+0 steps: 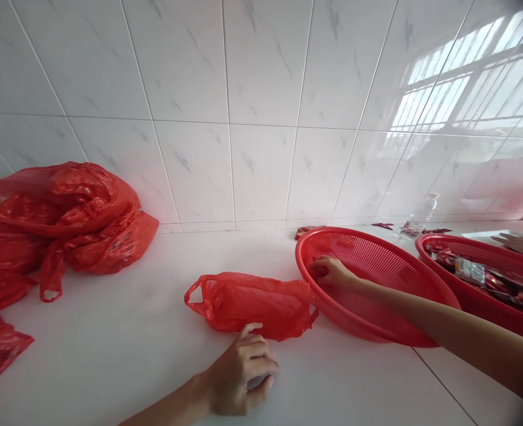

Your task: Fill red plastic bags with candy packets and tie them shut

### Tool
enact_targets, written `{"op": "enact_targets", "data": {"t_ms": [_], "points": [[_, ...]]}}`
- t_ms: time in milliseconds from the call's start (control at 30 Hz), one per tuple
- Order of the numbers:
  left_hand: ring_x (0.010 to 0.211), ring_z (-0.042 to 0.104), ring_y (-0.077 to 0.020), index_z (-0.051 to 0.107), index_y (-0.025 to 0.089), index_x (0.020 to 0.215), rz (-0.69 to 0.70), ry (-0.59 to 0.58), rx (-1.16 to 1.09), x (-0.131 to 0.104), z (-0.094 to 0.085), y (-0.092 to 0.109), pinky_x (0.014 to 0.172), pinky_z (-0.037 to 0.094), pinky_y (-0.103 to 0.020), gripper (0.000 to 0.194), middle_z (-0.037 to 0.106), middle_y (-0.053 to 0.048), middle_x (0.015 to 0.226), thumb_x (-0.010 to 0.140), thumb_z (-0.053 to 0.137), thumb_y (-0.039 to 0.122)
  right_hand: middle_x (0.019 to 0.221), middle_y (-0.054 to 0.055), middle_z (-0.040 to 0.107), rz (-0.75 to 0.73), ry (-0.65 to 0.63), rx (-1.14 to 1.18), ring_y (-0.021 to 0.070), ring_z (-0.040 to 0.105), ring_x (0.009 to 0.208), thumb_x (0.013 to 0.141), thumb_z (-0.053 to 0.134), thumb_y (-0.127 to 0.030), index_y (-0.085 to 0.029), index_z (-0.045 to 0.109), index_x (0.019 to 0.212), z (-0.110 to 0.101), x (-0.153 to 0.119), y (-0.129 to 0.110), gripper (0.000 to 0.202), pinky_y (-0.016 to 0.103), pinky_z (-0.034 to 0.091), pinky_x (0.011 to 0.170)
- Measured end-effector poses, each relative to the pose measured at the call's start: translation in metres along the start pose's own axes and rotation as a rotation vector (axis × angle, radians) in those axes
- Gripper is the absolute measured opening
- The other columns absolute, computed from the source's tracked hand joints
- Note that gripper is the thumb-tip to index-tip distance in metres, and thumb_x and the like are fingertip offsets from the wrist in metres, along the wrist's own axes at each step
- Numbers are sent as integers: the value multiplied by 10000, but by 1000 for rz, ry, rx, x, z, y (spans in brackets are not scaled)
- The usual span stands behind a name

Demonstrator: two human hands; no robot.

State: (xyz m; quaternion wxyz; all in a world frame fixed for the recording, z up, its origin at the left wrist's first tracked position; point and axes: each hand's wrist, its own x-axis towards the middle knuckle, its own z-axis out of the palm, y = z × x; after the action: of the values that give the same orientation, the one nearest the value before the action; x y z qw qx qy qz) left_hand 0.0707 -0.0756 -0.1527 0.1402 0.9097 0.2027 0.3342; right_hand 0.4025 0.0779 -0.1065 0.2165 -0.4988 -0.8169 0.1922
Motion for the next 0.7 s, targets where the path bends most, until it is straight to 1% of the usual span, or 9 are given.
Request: {"op": "enact_targets", "data": {"t_ms": [67,167,267,333,400,433,500,600,700], "points": [[794,624,-137,648,196,887,4,1,0,0,0,0,1119,347,-455,135,664,-10,795,822,558,120,790,38,670,80,29,44,199,591,722,681,639,-210,-181,742,915,-11,6,3,257,319,478,661],[797,620,-138,645,195,894,4,-7,-4,1,-2,2,1120,346,-457,144,663,-10,795,821,553,113,745,51,679,156,44,126,175,600,650,744,603,-287,-138,742,981,-36,10,0,313,294,487,589],[809,616,-139,648,192,911,6,-11,-6,1,-3,2,1121,343,-463,155,660,-10,803,826,550,107,827,81,704,196,31,291,162,613,665,765,616,-338,-115,735,1008,-61,8,-11,351,269,490,571],[809,612,-138,651,189,915,12,-14,-7,1,-3,2,1123,343,-465,156,658,-10,809,826,553,106,857,91,706,223,9,366,158,611,672,758,639,-356,-110,733,999,-73,5,-18,357,260,484,561],[800,609,-133,651,187,909,20,-14,-10,1,-3,3,1121,347,-459,153,656,-6,807,826,555,100,832,76,698,230,-34,294,153,602,660,773,609,-348,-118,729,1011,-77,4,-23,352,255,474,552],[796,608,-129,650,186,906,24,-15,-12,1,-3,3,1120,349,-453,153,656,-4,807,827,555,96,816,66,692,228,-58,221,154,601,659,772,592,-328,-125,730,1010,-76,4,-24,341,253,469,551],[796,608,-124,650,185,897,28,-13,-14,1,-3,3,1118,348,-446,151,655,0,806,829,555,89,813,52,689,216,-99,85,164,611,695,730,598,-265,-141,741,963,-68,5,-25,300,249,469,576],[798,611,-123,652,184,896,31,-7,-11,1,-3,3,1121,339,-450,146,655,-1,810,833,560,90,823,42,700,199,-136,3,184,629,761,655,630,-182,-162,744,862,-46,4,-27,237,254,480,640],[791,615,-120,649,183,905,42,1,-5,1,-3,2,1119,336,-453,145,658,0,811,836,560,91,820,44,707,184,-160,-23,187,633,737,705,612,-198,-182,717,828,-22,-3,-37,164,268,484,628]]}}
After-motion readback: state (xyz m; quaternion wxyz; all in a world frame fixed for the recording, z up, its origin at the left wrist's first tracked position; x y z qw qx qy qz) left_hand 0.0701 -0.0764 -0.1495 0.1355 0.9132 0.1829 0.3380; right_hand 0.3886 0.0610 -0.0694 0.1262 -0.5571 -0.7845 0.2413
